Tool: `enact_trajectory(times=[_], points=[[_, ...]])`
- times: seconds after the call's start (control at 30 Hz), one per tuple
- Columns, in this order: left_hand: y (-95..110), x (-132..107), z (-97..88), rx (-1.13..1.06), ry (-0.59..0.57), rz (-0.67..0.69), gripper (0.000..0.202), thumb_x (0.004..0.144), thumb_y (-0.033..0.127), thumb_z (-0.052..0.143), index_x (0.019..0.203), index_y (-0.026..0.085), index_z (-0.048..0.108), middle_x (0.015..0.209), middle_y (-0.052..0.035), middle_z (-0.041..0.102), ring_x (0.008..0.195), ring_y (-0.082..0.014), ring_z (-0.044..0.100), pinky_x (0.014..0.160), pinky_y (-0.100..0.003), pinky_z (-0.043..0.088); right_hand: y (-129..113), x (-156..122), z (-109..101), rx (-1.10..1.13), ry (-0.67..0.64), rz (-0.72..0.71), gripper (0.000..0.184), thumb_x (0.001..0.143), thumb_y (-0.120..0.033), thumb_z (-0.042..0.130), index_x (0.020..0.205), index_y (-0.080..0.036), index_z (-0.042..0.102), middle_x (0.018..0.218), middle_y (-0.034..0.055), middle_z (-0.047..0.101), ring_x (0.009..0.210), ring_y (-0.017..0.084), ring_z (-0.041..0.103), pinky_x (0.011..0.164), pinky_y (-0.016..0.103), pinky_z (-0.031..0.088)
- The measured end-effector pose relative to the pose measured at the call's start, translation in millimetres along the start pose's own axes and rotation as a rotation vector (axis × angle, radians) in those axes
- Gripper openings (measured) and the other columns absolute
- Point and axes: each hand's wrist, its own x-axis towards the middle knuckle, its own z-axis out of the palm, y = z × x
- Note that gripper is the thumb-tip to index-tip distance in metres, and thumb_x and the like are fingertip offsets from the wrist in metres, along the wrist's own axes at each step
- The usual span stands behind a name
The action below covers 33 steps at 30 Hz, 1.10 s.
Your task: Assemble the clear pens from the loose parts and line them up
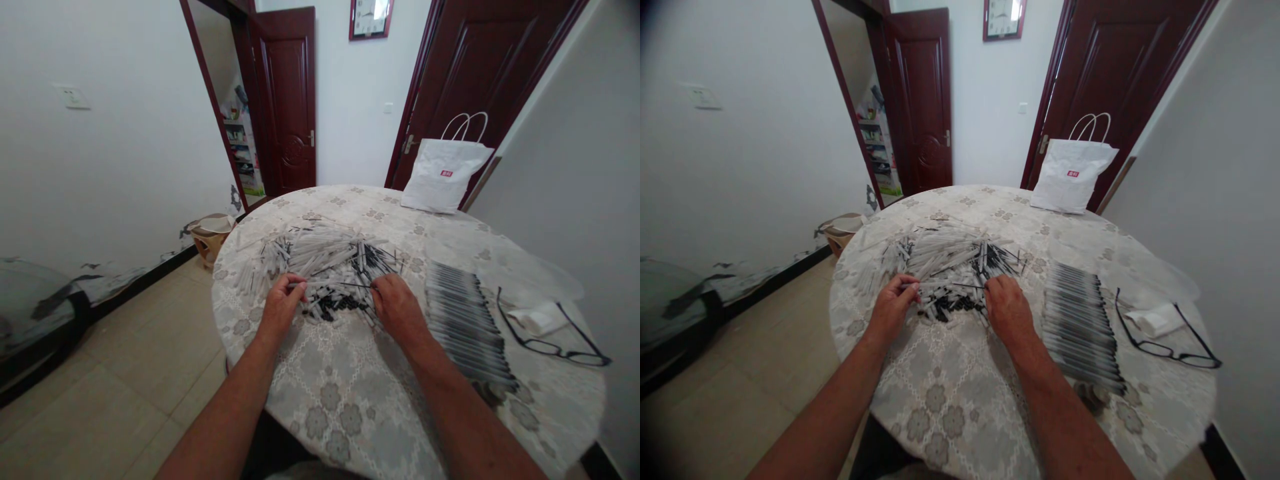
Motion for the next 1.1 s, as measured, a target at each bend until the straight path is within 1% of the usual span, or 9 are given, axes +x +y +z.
enact_trajectory(times=[0.13,0.27,0.37,0.47,0.63,0.77,0.9,1.03,1.1], points=[[3.6,-2.6,5.3,-0.028,-0.024,-0.016,0.026,0.083,0.037,0.073,0.102,0.02,0.066,0.072,0.0015,0.066,0.067,-0.0149,0.064,0.07,-0.027,0.047,-9.2,1.0,-1.3,0.09,0.009,-0.035,0.016,0.098,-0.015,0.05,0.095,-0.02,0.065,0.097,0.0109,0.063,0.098,0.025,0.057,0.092,0.037,0.046],[10.7,-5.7,16.2,-0.341,-0.045,-0.082,0.035,0.077,0.032,0.078,0.107,0.021,0.063,0.075,0.0041,0.063,0.063,-0.0122,0.062,0.066,-0.026,0.051,-23.0,-0.5,-2.3,0.397,0.001,-0.063,0.019,0.098,-0.016,0.05,0.104,-0.019,0.068,0.101,0.0106,0.068,0.098,0.023,0.062,0.091,0.037,0.049],[18.0,-8.9,22.6,-0.591,-0.134,-0.206,0.03,0.074,0.029,0.081,0.096,0.018,0.064,0.07,0.0038,0.059,0.064,-0.0115,0.061,0.065,-0.026,0.055,-32.2,-3.3,-3.2,0.769,-0.083,0.068,0.018,0.096,-0.028,0.062,0.111,-0.022,0.069,0.094,0.0049,0.072,0.085,0.019,0.067,0.079,0.033,0.053],[23.7,-13.4,26.2,-0.762,-0.265,-0.352,0.027,0.077,0.027,0.081,0.096,0.016,0.065,0.072,0.0012,0.062,0.065,-0.0117,0.063,0.064,-0.026,0.058,-37.6,-4.9,-3.8,1.118,-0.141,0.237,0.021,0.09,-0.039,0.071,0.102,-0.022,0.07,0.075,-0.0005,0.069,0.063,0.015,0.063,0.06,0.028,0.052],[25.1,-22.9,33.8,-0.864,-0.442,-0.474,0.02,0.085,0.028,0.077,0.096,0.015,0.068,0.078,-0.0046,0.07,0.07,-0.0157,0.069,0.067,-0.03,0.062,-43.3,-5.3,-1.0,1.381,-0.176,0.312,0.027,0.085,-0.045,0.075,0.089,-0.021,0.065,0.06,-0.0045,0.062,0.049,0.011,0.055,0.048,0.024,0.046],[22.2,-27.4,37.7,-0.872,-0.577,-0.492,0.019,0.086,0.029,0.076,0.097,0.014,0.07,0.083,-0.008,0.073,0.074,-0.0177,0.072,0.067,-0.028,0.061,-47.7,-8.0,6.1,1.387,-0.231,0.331,0.029,0.082,-0.046,0.078,0.09,-0.021,0.064,0.061,-0.0047,0.062,0.048,0.011,0.054,0.047,0.024,0.045],[18.8,-25.2,35.1,-0.911,-0.494,-0.476,0.019,0.088,0.03,0.074,0.096,0.014,0.069,0.087,-0.0087,0.076,0.078,-0.0195,0.075,0.064,-0.027,0.061,-46.1,-9.8,9.8,1.326,-0.216,0.34,0.03,0.091,-0.051,0.066,0.094,-0.021,0.064,0.069,-0.0021,0.064,0.051,0.012,0.054,0.049,0.025,0.045],[14.6,-18.2,30.4,-0.972,-0.315,-0.434,0.016,0.092,0.03,0.07,0.1,0.017,0.068,0.088,-0.0063,0.077,0.081,-0.0197,0.076,0.063,-0.026,0.061,-38.5,-7.9,8.6,0.699,-0.095,0.169,0.019,0.097,-0.037,0.058,0.096,-0.021,0.067,0.086,0.0057,0.068,0.076,0.019,0.062,0.068,0.03,0.049],[12.0,-15.2,29.1,-0.979,-0.249,-0.418,0.016,0.092,0.031,0.069,0.1,0.017,0.067,0.088,-0.0056,0.077,0.084,-0.0199,0.077,0.064,-0.026,0.061,-35.2,-7.4,8.5,0.371,-0.108,0.046,0.014,0.096,-0.026,0.056,0.098,-0.02,0.069,0.096,0.0089,0.068,0.09,0.022,0.063,0.079,0.032,0.048]])
